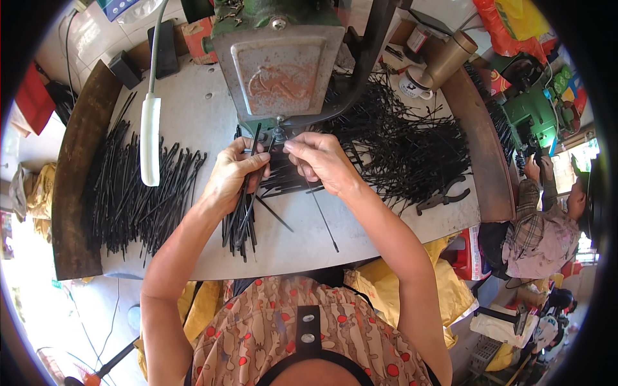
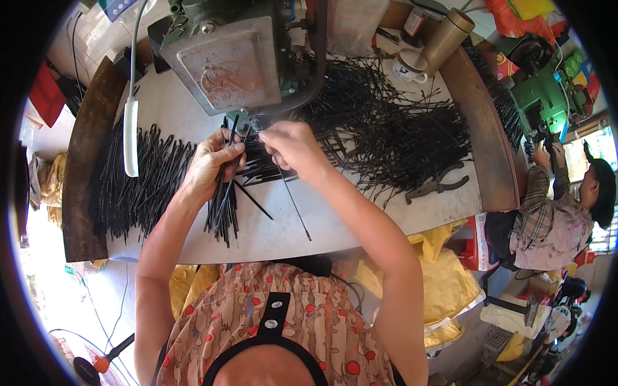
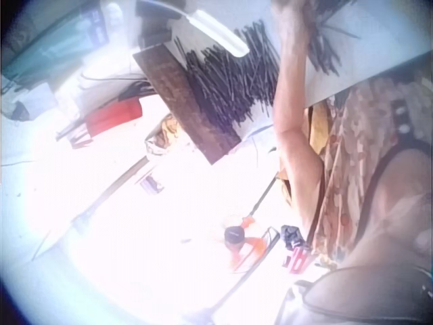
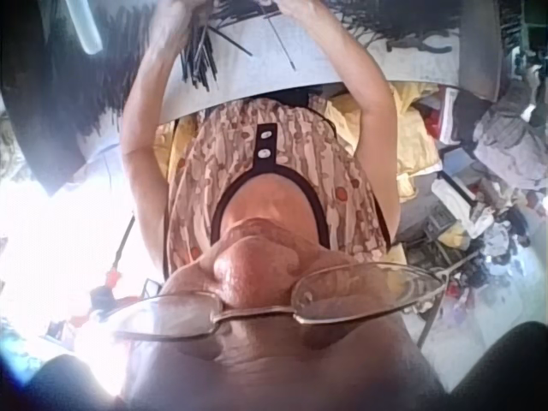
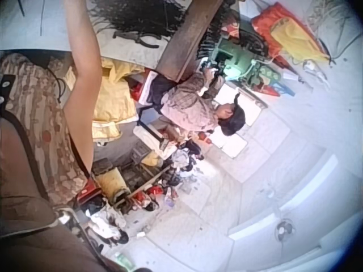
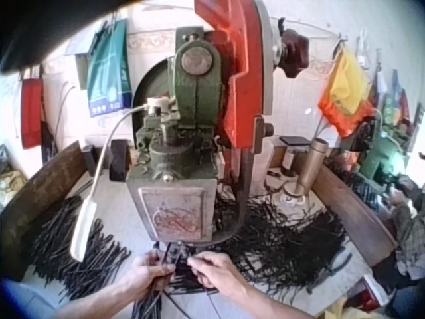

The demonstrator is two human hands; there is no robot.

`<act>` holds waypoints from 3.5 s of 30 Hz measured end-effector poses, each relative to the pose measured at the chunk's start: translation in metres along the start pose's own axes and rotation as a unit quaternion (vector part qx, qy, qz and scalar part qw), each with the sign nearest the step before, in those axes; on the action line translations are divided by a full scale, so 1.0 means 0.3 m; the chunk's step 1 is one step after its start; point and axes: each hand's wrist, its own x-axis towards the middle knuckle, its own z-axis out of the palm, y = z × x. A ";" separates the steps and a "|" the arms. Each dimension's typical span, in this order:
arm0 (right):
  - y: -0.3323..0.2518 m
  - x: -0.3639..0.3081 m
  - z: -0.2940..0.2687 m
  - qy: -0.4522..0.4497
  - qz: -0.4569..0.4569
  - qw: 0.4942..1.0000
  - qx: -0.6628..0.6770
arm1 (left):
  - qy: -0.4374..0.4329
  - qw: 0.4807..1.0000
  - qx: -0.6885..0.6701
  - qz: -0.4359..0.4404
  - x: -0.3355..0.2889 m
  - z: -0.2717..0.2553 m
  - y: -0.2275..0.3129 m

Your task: The person attaches small wires to plastic strips by feeding them into a stamping machine and operating the press by hand.

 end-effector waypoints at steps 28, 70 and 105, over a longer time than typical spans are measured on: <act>0.030 0.050 0.059 0.036 -0.076 0.996 0.010 | 0.066 0.996 -0.049 0.045 0.052 0.044 -0.032; -0.070 -0.089 -0.285 0.104 -0.292 0.490 -0.815 | 0.013 0.678 0.672 0.298 -0.006 0.056 -0.120; -0.020 0.021 -0.031 0.028 -0.075 0.989 -0.123 | 0.119 0.906 0.342 0.217 0.045 0.001 -0.023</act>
